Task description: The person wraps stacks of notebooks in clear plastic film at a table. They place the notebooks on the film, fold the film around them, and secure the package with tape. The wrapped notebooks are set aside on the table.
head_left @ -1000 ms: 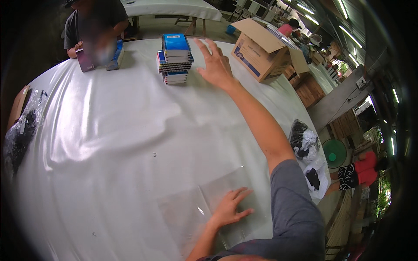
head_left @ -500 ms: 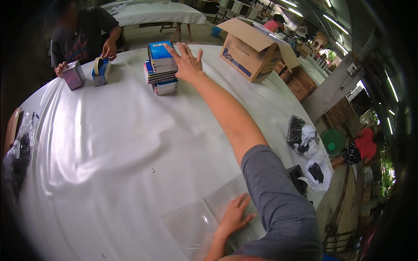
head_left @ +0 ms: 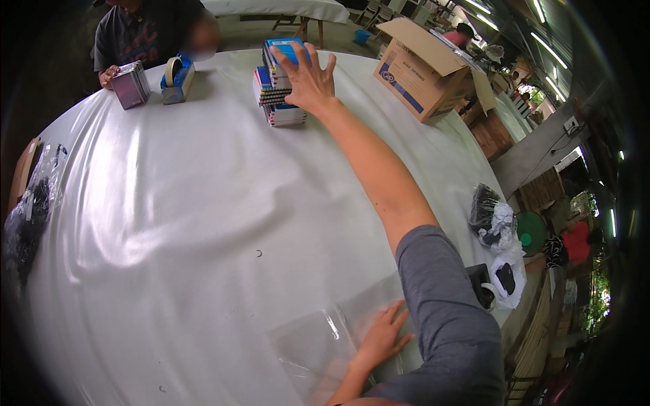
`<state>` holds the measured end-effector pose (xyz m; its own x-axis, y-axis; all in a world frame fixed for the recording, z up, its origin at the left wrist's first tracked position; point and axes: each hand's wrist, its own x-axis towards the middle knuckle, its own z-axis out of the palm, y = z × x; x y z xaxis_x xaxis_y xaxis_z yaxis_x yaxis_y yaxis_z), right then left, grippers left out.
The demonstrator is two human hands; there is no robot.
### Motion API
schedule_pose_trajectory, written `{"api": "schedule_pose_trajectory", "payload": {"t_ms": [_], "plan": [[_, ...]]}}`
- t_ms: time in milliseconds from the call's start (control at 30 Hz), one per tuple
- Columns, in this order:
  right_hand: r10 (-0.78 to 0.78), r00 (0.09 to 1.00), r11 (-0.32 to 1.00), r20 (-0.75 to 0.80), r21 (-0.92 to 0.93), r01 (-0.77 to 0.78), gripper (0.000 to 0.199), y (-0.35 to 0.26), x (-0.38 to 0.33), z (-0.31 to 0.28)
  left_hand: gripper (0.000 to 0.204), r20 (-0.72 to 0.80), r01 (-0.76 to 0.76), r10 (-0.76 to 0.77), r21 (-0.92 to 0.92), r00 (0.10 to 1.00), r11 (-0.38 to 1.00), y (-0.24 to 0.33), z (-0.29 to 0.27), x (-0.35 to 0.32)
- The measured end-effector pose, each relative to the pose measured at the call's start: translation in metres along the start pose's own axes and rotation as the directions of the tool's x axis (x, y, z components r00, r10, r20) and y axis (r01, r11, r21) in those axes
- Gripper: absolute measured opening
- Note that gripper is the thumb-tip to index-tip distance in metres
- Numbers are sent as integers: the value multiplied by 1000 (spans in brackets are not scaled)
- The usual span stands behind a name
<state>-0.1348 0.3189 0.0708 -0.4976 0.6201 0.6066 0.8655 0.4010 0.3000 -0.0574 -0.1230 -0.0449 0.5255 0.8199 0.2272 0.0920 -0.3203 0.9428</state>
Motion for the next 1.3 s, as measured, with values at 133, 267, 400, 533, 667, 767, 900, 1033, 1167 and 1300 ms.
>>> {"api": "schedule_pose_trajectory", "payload": {"t_ms": [133,267,400,533,667,767,900,1033,1167,1300], "plan": [[19,999,1000,34,2,-19,102,-2,4,17,56,-50,15,-19,-64,999,998,0,2,-1],[-4,1000,1000,-5,-21,4,86,-3,12,22,59,-21,40,-41,-35,999,999,-7,12,-4],[-48,997,998,54,-47,51,78,-2,16,14,64,-15,31,-30,39,999,999,-1,7,-1],[-142,987,989,72,-34,145,75,3,16,4,72,-62,73,-70,53,996,996,0,17,-1],[-230,973,969,13,-93,231,72,11,17,0,75,-74,84,-82,29,994,996,-1,22,0],[-210,974,967,91,-131,221,76,7,17,-5,69,-12,126,-126,40,992,991,5,13,3],[-171,978,963,119,-192,191,82,7,9,-6,69,37,175,-176,39,984,984,12,6,3],[-146,989,969,2,-200,144,84,0,-9,-5,72,-5,133,-133,41,991,990,3,19,3],[-67,987,966,-149,-258,26,84,-9,-15,9,75,-10,110,-109,68,994,992,3,20,-1],[-85,976,914,-202,-406,-4,79,-2,-7,16,78,29,70,-75,144,997,987,8,16,-1]]}}
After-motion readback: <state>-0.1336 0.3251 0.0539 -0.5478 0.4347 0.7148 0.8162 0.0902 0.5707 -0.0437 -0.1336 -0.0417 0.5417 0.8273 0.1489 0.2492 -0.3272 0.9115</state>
